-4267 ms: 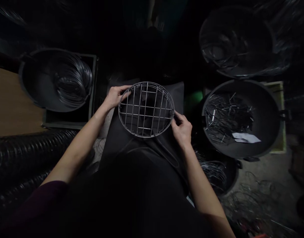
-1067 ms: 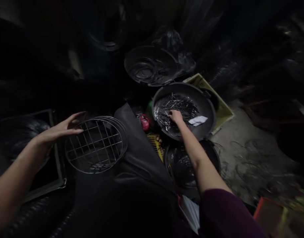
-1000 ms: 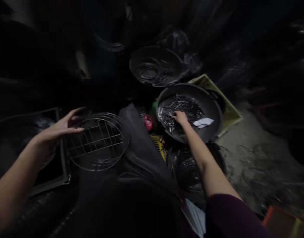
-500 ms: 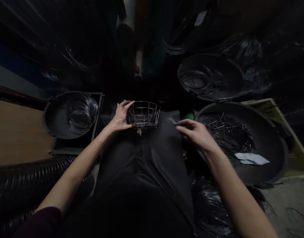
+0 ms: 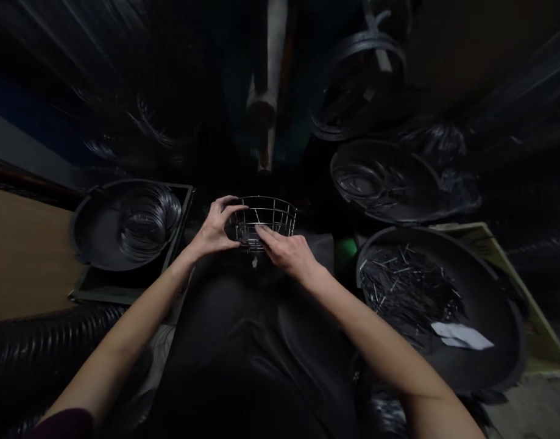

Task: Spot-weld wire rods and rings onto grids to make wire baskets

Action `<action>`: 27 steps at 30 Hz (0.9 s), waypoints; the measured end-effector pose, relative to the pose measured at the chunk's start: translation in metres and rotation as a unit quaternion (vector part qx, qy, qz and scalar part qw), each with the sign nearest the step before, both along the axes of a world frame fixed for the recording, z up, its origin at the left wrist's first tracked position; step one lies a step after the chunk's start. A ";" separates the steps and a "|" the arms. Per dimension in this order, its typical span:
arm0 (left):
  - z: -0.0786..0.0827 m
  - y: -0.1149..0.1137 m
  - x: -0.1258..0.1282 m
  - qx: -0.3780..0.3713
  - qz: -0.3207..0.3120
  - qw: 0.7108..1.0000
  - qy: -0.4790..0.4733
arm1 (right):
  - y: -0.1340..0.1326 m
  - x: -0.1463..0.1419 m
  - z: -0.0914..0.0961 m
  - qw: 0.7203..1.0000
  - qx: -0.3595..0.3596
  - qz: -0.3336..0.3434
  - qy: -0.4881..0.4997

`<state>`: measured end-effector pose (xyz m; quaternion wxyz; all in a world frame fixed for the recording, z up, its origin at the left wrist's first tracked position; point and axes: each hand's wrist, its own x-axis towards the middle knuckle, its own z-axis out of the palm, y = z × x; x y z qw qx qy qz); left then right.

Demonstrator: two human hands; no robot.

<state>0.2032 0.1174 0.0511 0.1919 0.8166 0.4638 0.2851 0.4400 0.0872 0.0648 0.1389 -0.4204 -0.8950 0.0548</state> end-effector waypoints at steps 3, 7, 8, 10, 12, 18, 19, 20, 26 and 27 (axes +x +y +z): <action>0.006 0.010 0.000 0.001 0.018 1.000 -0.011 | 0.012 -0.003 0.005 0.999 0.041 0.012 -0.031; 0.009 0.019 0.006 0.007 0.043 0.999 -0.032 | 0.022 -0.001 0.010 0.997 0.068 0.020 -0.040; 0.010 0.021 0.008 0.010 0.045 0.998 -0.036 | 0.024 0.001 0.011 0.997 0.073 0.023 -0.033; 0.011 0.025 0.009 0.018 0.042 0.998 -0.043 | 0.029 0.005 0.012 0.996 0.081 0.034 -0.018; 0.011 0.029 0.009 0.026 0.034 0.998 -0.046 | 0.034 0.009 0.013 0.995 0.084 0.047 -0.002; 0.016 0.043 0.008 0.022 0.023 0.999 -0.043 | 0.051 0.014 0.018 0.994 0.057 0.057 0.067; 0.017 0.046 0.008 0.023 0.023 0.998 -0.046 | 0.054 0.014 0.019 0.994 0.057 0.058 0.077; 0.019 0.049 0.008 0.024 0.023 0.998 -0.049 | 0.057 0.014 0.020 0.993 0.058 0.059 0.083; 0.021 0.066 0.010 0.046 0.019 0.996 -0.073 | 0.076 0.011 0.022 0.990 0.096 0.050 0.086; 0.021 0.068 0.010 0.048 0.018 0.996 -0.077 | 0.078 0.010 0.022 0.990 0.102 0.051 0.086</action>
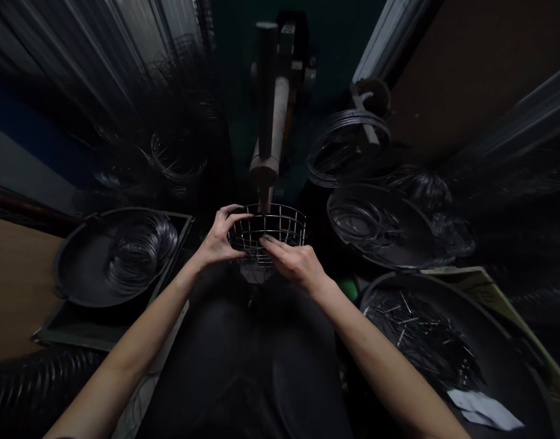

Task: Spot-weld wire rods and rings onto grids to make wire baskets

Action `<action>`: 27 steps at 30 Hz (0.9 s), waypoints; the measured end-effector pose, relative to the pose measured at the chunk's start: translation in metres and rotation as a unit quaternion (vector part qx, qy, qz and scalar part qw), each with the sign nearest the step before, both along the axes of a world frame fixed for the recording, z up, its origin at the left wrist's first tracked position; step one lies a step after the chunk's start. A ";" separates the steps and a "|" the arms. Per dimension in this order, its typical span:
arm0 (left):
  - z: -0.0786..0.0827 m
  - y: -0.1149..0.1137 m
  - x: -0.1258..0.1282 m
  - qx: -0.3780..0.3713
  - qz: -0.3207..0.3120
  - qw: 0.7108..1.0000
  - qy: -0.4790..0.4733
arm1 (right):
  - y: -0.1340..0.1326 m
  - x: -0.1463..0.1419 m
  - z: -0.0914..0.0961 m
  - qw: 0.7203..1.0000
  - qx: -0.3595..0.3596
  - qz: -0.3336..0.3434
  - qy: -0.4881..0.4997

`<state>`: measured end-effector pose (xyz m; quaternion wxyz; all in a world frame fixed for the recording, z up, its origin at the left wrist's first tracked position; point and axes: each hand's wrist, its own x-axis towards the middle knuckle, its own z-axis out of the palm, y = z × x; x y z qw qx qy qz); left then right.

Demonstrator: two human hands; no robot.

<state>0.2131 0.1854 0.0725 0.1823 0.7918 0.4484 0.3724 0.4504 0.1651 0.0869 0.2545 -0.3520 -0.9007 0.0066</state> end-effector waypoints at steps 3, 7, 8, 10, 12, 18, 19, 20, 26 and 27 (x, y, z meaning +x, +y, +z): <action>0.001 0.004 -0.001 -0.005 0.000 1.000 -0.003 | 0.005 -0.002 0.000 1.000 -0.006 -0.003 0.000; 0.001 0.008 -0.003 -0.012 -0.004 1.000 0.005 | 0.007 -0.003 0.000 1.000 -0.016 -0.007 0.007; 0.001 0.008 -0.003 -0.010 -0.005 1.000 0.005 | 0.007 -0.004 0.000 1.000 -0.011 -0.007 0.012; 0.000 0.009 -0.004 -0.001 -0.005 1.000 0.000 | 0.007 -0.005 0.002 1.000 0.000 -0.007 0.022; 0.000 0.009 -0.006 0.008 -0.007 1.000 -0.006 | 0.007 -0.005 0.004 1.000 0.002 -0.004 0.026; 0.002 0.011 -0.010 0.018 -0.021 1.000 -0.008 | 0.006 -0.005 0.006 0.999 0.013 0.009 0.033; 0.003 0.012 -0.010 0.015 -0.017 1.000 -0.004 | 0.004 -0.005 0.005 0.999 0.012 0.004 0.032; 0.003 0.012 -0.010 0.011 -0.013 1.000 0.001 | 0.002 -0.004 0.004 0.999 0.011 -0.004 0.036; 0.003 0.016 -0.008 -0.001 -0.007 1.000 -0.003 | -0.013 -0.003 0.001 0.981 0.052 -0.143 0.122; 0.003 0.019 -0.008 -0.003 -0.006 1.000 -0.009 | -0.011 -0.003 0.002 0.978 0.052 -0.158 0.122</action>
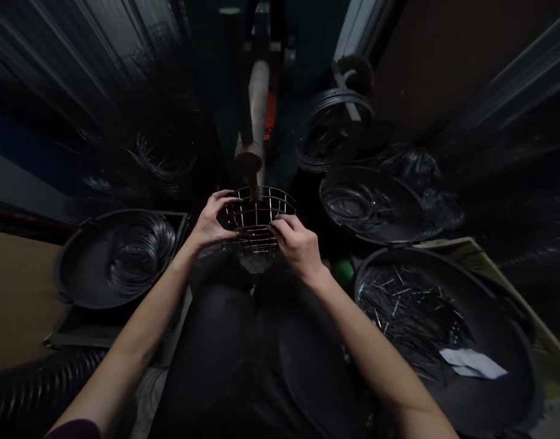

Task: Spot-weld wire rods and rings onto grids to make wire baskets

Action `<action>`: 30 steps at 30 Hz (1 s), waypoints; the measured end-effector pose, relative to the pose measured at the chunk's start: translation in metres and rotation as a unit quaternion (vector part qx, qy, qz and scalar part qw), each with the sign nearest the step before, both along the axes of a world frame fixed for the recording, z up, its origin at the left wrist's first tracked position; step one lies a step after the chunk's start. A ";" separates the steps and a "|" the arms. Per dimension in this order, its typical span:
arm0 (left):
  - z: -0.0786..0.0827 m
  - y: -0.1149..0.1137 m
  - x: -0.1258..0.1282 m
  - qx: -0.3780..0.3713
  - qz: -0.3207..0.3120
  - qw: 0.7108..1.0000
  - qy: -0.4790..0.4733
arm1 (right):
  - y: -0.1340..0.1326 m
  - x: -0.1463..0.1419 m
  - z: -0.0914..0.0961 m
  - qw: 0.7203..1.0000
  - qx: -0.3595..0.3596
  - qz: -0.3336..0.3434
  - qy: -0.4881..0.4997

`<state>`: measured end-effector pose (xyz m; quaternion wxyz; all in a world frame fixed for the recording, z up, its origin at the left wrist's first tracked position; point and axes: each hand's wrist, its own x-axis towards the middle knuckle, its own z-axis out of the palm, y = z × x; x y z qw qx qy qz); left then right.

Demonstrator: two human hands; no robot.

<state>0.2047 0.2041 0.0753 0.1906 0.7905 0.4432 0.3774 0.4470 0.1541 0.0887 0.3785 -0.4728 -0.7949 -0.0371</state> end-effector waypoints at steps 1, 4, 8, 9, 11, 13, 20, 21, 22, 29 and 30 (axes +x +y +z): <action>0.000 0.003 0.000 -0.002 0.002 1.000 -0.006 | 0.003 -0.001 0.001 1.000 -0.006 -0.009 -0.002; 0.001 0.015 -0.001 -0.009 0.009 1.000 -0.015 | 0.015 -0.006 0.005 1.000 -0.019 -0.022 0.000; 0.002 0.023 -0.002 -0.013 0.011 1.000 -0.018 | 0.025 -0.008 0.008 0.999 -0.041 -0.023 0.005; 0.002 0.023 -0.002 -0.011 0.008 1.000 -0.022 | 0.026 -0.008 0.008 0.999 -0.046 -0.024 0.006; 0.002 0.024 -0.002 -0.008 0.001 1.000 -0.030 | 0.027 -0.008 0.007 0.998 -0.056 -0.026 0.010; 0.002 0.027 -0.002 -0.009 -0.006 0.999 -0.032 | 0.030 -0.008 0.007 0.997 -0.066 -0.033 0.010; 0.009 0.053 -0.003 -0.046 0.004 0.998 -0.036 | 0.055 -0.015 0.014 0.993 -0.095 -0.070 0.009; 0.010 0.056 -0.004 -0.049 0.007 0.998 -0.037 | 0.059 -0.015 0.014 0.993 -0.097 -0.069 0.010; 0.010 0.058 -0.004 -0.049 0.010 0.998 -0.035 | 0.062 -0.015 0.014 0.993 -0.099 -0.065 0.011; 0.016 0.062 -0.003 -0.028 -0.020 0.999 -0.007 | 0.055 -0.025 0.021 0.983 -0.157 -0.091 0.024; 0.019 0.059 -0.001 -0.028 -0.021 0.999 -0.003 | 0.050 -0.027 0.024 0.980 -0.173 -0.098 0.027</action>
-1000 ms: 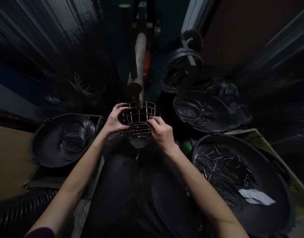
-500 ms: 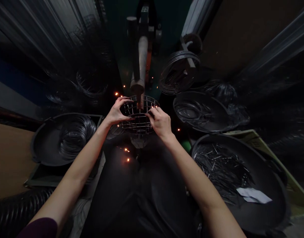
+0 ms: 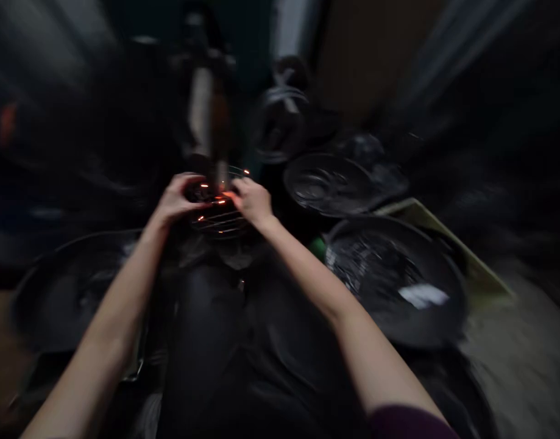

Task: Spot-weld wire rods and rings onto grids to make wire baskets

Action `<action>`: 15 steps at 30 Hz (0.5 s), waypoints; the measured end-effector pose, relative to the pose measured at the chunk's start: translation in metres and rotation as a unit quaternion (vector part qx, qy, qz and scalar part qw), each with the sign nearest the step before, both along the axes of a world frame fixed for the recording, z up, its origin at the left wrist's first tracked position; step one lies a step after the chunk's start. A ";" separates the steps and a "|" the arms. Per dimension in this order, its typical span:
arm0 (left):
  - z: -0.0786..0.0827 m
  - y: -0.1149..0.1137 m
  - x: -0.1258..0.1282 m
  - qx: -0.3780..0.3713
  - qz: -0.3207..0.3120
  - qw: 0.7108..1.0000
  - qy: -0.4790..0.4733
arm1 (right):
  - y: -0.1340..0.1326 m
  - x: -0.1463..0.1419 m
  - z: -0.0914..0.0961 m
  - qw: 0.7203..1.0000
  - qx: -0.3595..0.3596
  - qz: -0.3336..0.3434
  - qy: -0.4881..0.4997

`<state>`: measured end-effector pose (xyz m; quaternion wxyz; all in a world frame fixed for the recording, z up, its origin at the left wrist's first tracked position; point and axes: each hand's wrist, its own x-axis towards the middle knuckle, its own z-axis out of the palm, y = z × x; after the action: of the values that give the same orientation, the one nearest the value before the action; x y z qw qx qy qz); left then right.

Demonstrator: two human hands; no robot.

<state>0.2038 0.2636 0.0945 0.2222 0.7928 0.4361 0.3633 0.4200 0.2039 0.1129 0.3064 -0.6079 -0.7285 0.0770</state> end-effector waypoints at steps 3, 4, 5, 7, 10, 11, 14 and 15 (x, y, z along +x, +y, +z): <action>0.002 0.000 0.002 -0.014 0.058 0.998 -0.022 | -0.008 0.018 -0.004 0.998 -0.002 0.044 0.039; -0.002 0.002 -0.001 -0.037 0.081 0.995 -0.033 | -0.014 0.036 -0.010 0.998 0.001 0.042 0.049; -0.008 0.003 -0.005 -0.054 0.085 0.994 -0.042 | -0.024 0.058 -0.019 0.998 -0.002 0.024 0.055; -0.026 -0.001 -0.016 -0.091 0.057 0.991 -0.081 | -0.056 0.115 -0.038 0.995 -0.055 -0.081 0.032; -0.057 -0.019 -0.032 -0.186 0.050 0.975 -0.109 | -0.109 0.211 -0.074 0.935 -0.203 -0.286 -0.053; -0.066 -0.023 -0.034 -0.212 0.059 0.969 -0.113 | -0.120 0.239 -0.087 0.923 -0.225 -0.305 -0.066; -0.082 -0.026 -0.034 -0.218 0.058 0.963 -0.147 | -0.136 0.295 -0.125 0.898 -0.276 -0.326 -0.101; -0.085 -0.024 -0.033 -0.204 0.046 0.965 -0.157 | -0.138 0.304 -0.135 0.894 -0.287 -0.326 -0.110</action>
<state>0.1707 0.2398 0.0098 0.4281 0.6426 0.4966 0.3964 0.7239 0.0664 -0.0219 0.0443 -0.8776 -0.4642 0.1114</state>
